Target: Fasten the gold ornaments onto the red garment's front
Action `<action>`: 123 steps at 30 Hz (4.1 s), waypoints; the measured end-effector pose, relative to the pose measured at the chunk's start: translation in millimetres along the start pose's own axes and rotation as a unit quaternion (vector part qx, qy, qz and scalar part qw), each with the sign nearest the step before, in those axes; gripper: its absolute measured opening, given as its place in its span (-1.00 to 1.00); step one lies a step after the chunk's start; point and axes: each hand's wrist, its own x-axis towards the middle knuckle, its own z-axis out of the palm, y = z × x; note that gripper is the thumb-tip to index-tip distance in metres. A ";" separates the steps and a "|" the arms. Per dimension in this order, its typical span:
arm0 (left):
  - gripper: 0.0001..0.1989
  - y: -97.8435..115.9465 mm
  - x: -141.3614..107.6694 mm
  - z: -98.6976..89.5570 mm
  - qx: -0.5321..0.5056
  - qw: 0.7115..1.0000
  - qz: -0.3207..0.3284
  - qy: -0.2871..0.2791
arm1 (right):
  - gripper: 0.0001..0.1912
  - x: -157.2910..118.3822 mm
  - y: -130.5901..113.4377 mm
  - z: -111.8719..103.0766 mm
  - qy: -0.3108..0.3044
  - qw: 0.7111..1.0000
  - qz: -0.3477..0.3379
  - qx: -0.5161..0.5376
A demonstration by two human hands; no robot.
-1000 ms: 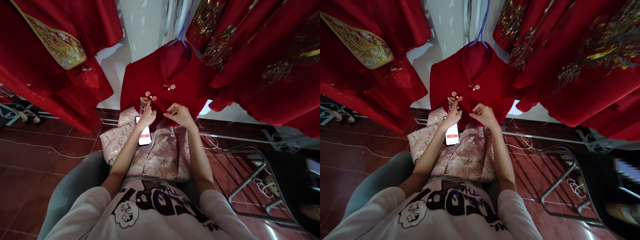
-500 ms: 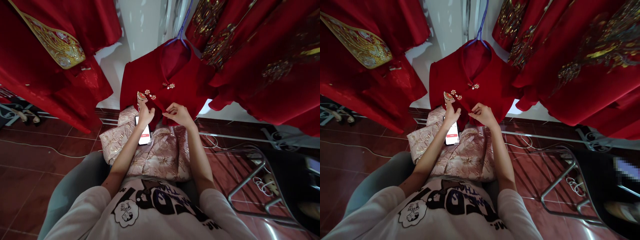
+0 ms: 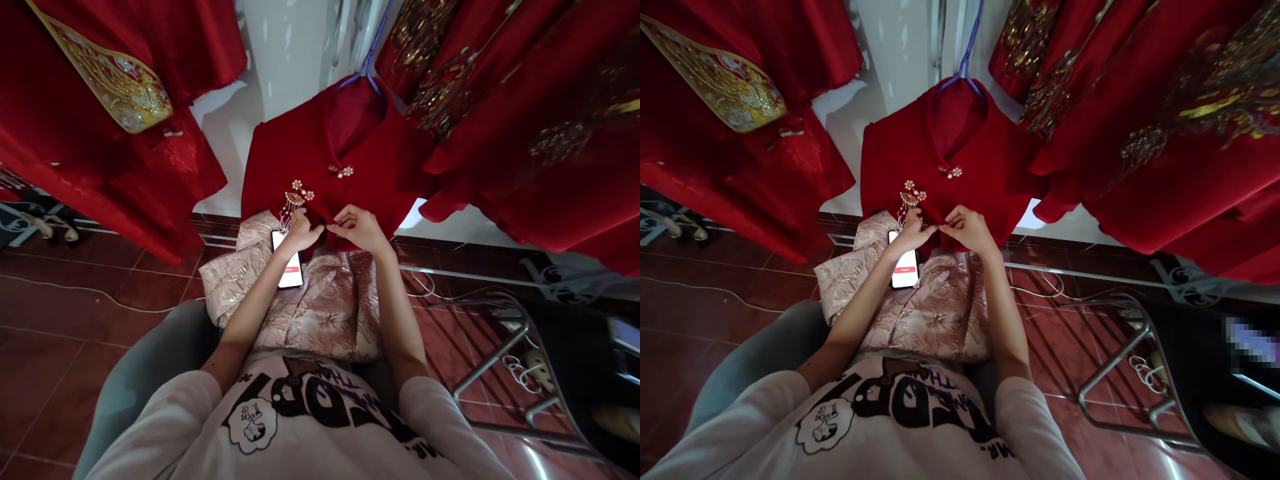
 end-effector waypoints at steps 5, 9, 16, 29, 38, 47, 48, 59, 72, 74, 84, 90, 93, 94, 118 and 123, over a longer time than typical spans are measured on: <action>-0.62 -4.5 2.2 -1.2 0.001 1.000 -0.016 0.026 | -0.64 -0.7 -0.5 -0.1 0.000 1.000 0.006 -0.001; -0.59 -0.9 -1.6 -0.2 0.042 0.996 0.014 0.079 | -0.69 -1.6 -0.8 -0.9 0.004 1.000 -0.001 -0.005; -0.46 6.7 -5.8 -2.6 0.052 0.979 0.119 0.158 | -0.71 -1.0 0.6 -1.4 0.005 1.000 0.001 -0.009; -0.30 -4.0 -1.8 11.0 0.035 0.967 0.191 0.165 | -0.61 -0.4 2.2 -2.2 0.002 1.000 -0.012 0.007; -0.21 10.4 -11.9 5.1 0.069 0.949 0.285 0.117 | -0.72 -1.0 -0.3 -3.5 0.002 1.000 -0.013 -0.011; -0.54 -2.0 11.2 11.5 -0.070 0.950 0.222 0.208 | -0.76 -1.9 -3.3 -14.8 0.041 0.999 0.014 -0.026; -0.59 -3.2 15.1 11.5 -0.085 0.948 0.207 0.224 | -0.76 -2.0 -2.2 -16.8 0.045 0.998 0.019 -0.026; -0.70 -3.6 46.4 -7.6 -0.006 0.941 0.144 0.307 | -0.77 -1.3 6.9 -25.3 0.063 0.998 0.010 -0.019; -0.83 3.3 7.9 10.0 0.060 0.994 0.087 0.027 | -0.77 -2.3 4.0 -23.0 0.052 0.998 0.007 -0.026; -0.75 1.0 1.9 17.9 0.100 0.993 0.060 0.024 | -0.77 -3.3 2.9 -23.8 0.051 0.998 0.007 -0.026; -0.76 -1.9 2.3 2.5 0.198 0.979 0.004 0.051 | -0.76 -4.0 -1.5 -21.0 0.034 0.999 0.013 -0.018; -0.76 10.9 2.9 3.7 0.299 0.953 -0.031 0.041 | -0.73 -5.5 -2.8 -18.8 -0.001 0.999 0.039 0.005; -0.66 10.7 4.1 3.0 0.305 0.950 -0.039 0.057 | -0.72 -5.1 -1.2 -18.5 -0.003 0.999 0.034 0.007; -0.60 9.9 4.4 2.8 0.301 0.950 -0.037 0.073 | -0.71 -4.9 -0.8 -18.2 -0.004 0.999 0.034 0.009; -0.67 7.7 -3.5 -6.8 0.296 0.954 -0.002 0.057 | -0.67 -4.3 -3.7 -10.8 -0.015 0.999 0.037 0.012; -0.69 8.9 -4.9 -2.3 0.308 0.949 -0.006 0.068 | -0.67 -3.7 -1.4 -10.8 -0.016 0.999 0.030 0.005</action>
